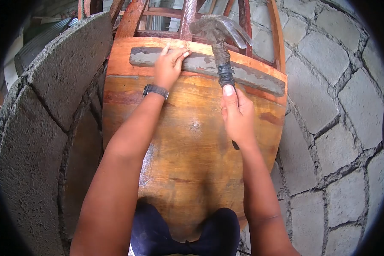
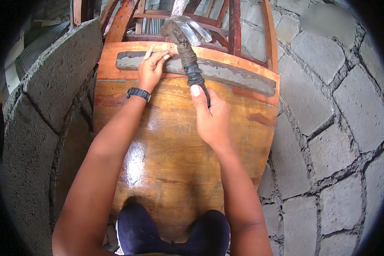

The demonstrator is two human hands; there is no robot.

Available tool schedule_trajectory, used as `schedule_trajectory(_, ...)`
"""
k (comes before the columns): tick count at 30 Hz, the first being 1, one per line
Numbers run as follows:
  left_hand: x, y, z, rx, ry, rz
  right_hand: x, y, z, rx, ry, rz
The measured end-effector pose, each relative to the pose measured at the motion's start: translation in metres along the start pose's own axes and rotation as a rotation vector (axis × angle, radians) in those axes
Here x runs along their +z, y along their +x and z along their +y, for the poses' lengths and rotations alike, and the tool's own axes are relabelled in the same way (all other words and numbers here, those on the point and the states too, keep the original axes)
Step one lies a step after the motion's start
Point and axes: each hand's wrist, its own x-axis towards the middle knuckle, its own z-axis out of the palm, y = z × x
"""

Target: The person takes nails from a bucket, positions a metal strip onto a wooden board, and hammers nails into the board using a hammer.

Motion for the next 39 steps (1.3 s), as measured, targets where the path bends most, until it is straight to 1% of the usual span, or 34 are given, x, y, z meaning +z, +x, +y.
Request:
schedule_trajectory(2, 0.000, 0.000, -0.002, 0.012, -0.002, -0.012, -0.001, -0.002, -0.004, 0.002, -0.017, 0.000)
schedule_trajectory(4, 0.002, -0.002, -0.005, 0.004, 0.004, -0.019, 0.001, -0.006, -0.005, -0.094, 0.127, 0.039)
schedule_trajectory(5, 0.003, -0.001, -0.006, 0.004, 0.003, -0.019, 0.002, -0.008, -0.003, -0.094, 0.125, 0.040)
schedule_trajectory(7, 0.003, -0.002, -0.008, 0.056, -0.018, -0.005, 0.005, -0.011, 0.004, -0.181, 0.053, 0.087)
schedule_trajectory(8, 0.002, -0.002, -0.008, 0.054, -0.020, -0.007, 0.008, -0.010, 0.008, -0.178, 0.051, 0.088)
schedule_trajectory(10, 0.001, -0.001, -0.004, 0.031, -0.009, -0.017, 0.011, 0.003, 0.018, -0.053, -0.381, 0.055)
schedule_trajectory(11, 0.001, -0.002, -0.005, 0.025, 0.028, -0.034, 0.010, 0.014, 0.016, 0.044, -0.527, -0.026)
schedule_trajectory(12, 0.000, -0.005, -0.004, 0.026, 0.025, -0.036, 0.006, 0.013, 0.014, 0.046, -0.528, -0.022)
schedule_trajectory(14, 0.001, -0.001, -0.006, 0.032, 0.033, -0.069, 0.000, 0.017, 0.004, 0.066, -0.407, -0.055)
schedule_trajectory(15, 0.000, -0.002, -0.007, 0.037, 0.056, -0.057, 0.000, 0.012, 0.001, 0.067, -0.408, -0.061)
schedule_trajectory(17, 0.001, -0.001, -0.008, 0.047, 0.063, -0.035, 0.002, -0.003, 0.001, -0.057, -0.022, 0.029)
schedule_trajectory(18, 0.002, -0.001, -0.006, 0.059, 0.066, -0.015, 0.004, -0.006, 0.006, -0.050, -0.022, 0.024)
schedule_trajectory(20, 0.000, -0.003, -0.006, 0.041, 0.048, -0.025, 0.010, -0.010, 0.019, -0.391, 0.208, 0.086)
schedule_trajectory(21, -0.001, -0.003, -0.005, 0.041, 0.059, -0.023, 0.013, -0.007, 0.022, -0.408, 0.030, 0.133)
schedule_trajectory(22, -0.001, -0.002, -0.003, 0.044, 0.065, -0.019, 0.013, -0.002, 0.023, -0.406, 0.027, 0.137)
schedule_trajectory(24, -0.002, -0.006, -0.003, 0.028, 0.085, -0.042, 0.011, 0.013, 0.018, 0.094, -0.506, -0.027)
schedule_trajectory(26, -0.001, -0.001, -0.004, 0.104, 0.129, -0.050, 0.004, 0.021, 0.022, 0.086, -0.486, -0.028)
schedule_trajectory(27, -0.004, -0.002, -0.007, 0.062, 0.112, -0.135, 0.004, 0.015, 0.025, 0.131, -0.241, -0.046)
schedule_trajectory(28, -0.006, -0.009, -0.008, 0.051, 0.112, -0.140, 0.002, 0.003, 0.029, 0.190, 0.004, -0.060)
schedule_trajectory(29, -0.011, -0.002, -0.003, 0.051, 0.065, -0.187, -0.004, -0.002, 0.020, 0.183, 0.007, -0.063)
schedule_trajectory(31, -0.027, 0.007, -0.001, 0.068, 0.004, -0.258, -0.020, -0.016, -0.012, 0.048, 0.121, 0.002)
schedule_trajectory(32, -0.039, 0.017, -0.002, 0.074, 0.005, -0.257, -0.027, -0.021, -0.026, -0.040, 0.182, 0.027)
schedule_trajectory(34, -0.065, 0.029, -0.014, 0.068, 0.495, -0.167, -0.035, -0.032, -0.048, -0.223, 0.311, 0.083)
schedule_trajectory(35, -0.063, 0.025, -0.040, 0.034, 0.601, -0.131, -0.035, -0.034, -0.056, -0.323, 0.380, 0.108)
schedule_trajectory(36, -0.070, 0.021, -0.047, 0.006, 0.840, -0.251, -0.031, -0.034, -0.060, -0.322, 0.379, 0.103)
schedule_trajectory(38, -0.071, 0.020, -0.049, 0.011, 0.733, -0.317, -0.021, -0.031, -0.063, -0.530, 0.711, 0.149)
schedule_trajectory(39, -0.070, 0.023, -0.045, 0.008, 0.731, -0.319, -0.013, -0.028, -0.051, -0.566, 0.681, 0.161)
